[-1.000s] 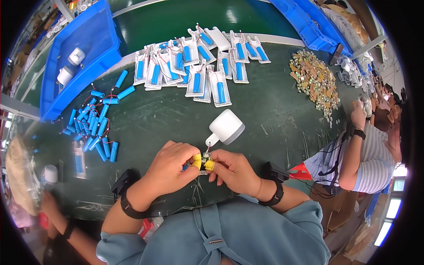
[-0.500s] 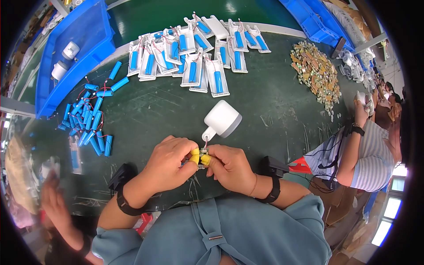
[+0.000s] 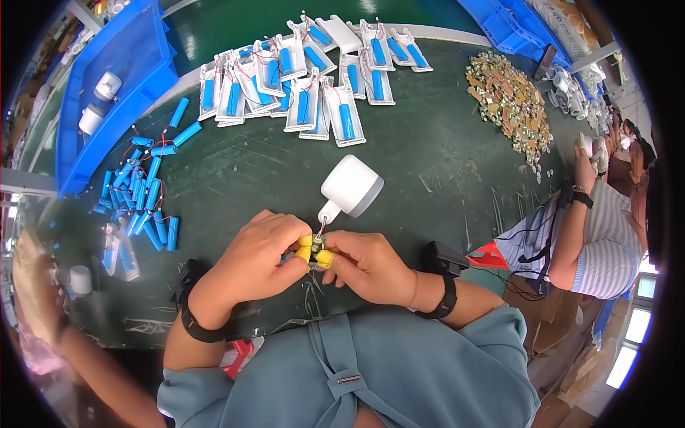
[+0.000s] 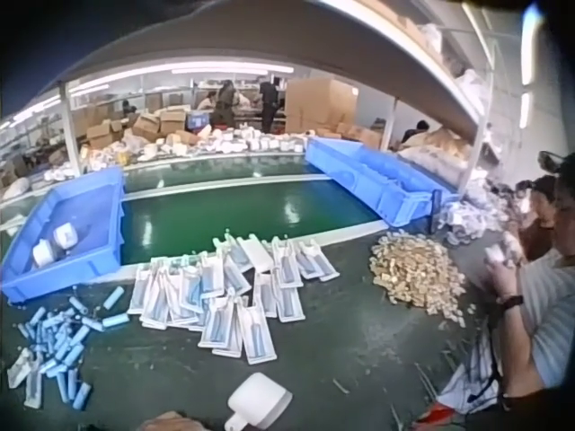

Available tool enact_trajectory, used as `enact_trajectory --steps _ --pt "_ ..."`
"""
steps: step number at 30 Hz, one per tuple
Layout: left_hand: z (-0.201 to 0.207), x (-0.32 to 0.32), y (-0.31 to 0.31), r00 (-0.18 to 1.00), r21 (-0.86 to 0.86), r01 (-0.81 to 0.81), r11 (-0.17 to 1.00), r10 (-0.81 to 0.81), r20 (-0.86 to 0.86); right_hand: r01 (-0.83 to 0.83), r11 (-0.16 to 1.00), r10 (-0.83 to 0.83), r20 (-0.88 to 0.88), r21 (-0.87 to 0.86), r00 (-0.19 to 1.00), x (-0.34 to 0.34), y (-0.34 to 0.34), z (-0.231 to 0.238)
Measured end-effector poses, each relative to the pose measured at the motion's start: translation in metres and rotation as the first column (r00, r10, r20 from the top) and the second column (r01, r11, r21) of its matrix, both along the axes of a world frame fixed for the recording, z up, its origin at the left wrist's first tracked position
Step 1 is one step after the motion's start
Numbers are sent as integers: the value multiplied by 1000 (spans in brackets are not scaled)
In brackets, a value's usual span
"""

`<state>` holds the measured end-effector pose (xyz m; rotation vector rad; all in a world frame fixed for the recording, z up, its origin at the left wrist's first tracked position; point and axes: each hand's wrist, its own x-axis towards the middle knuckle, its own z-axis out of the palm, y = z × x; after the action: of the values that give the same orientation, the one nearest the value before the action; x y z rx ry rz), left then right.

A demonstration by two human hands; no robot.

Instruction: The person picks up a circuit board and a motor, connects the wires by hand, and fits the board into the motor housing. They then pick up a battery and a plastic casing, place the battery inside, and set the components on the workbench.

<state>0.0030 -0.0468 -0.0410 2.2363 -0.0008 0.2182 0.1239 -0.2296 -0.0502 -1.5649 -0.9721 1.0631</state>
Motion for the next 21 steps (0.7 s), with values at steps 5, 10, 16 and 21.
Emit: enact_trajectory --steps 5,10,16,21 --pt "0 0 4 998 9 50 999 -50 22 -124 989 95 -303 -78 948 10 1 5" --pt "0 2 4 997 14 75 997 -75 33 -106 989 57 -385 -107 921 13 3 4" --pt "4 7 1 994 30 111 993 -111 13 -27 996 -11 -407 -87 914 12 5 4" --pt "8 11 -1 991 59 137 989 -136 -10 -37 998 12 -386 -57 923 12 4 -1"
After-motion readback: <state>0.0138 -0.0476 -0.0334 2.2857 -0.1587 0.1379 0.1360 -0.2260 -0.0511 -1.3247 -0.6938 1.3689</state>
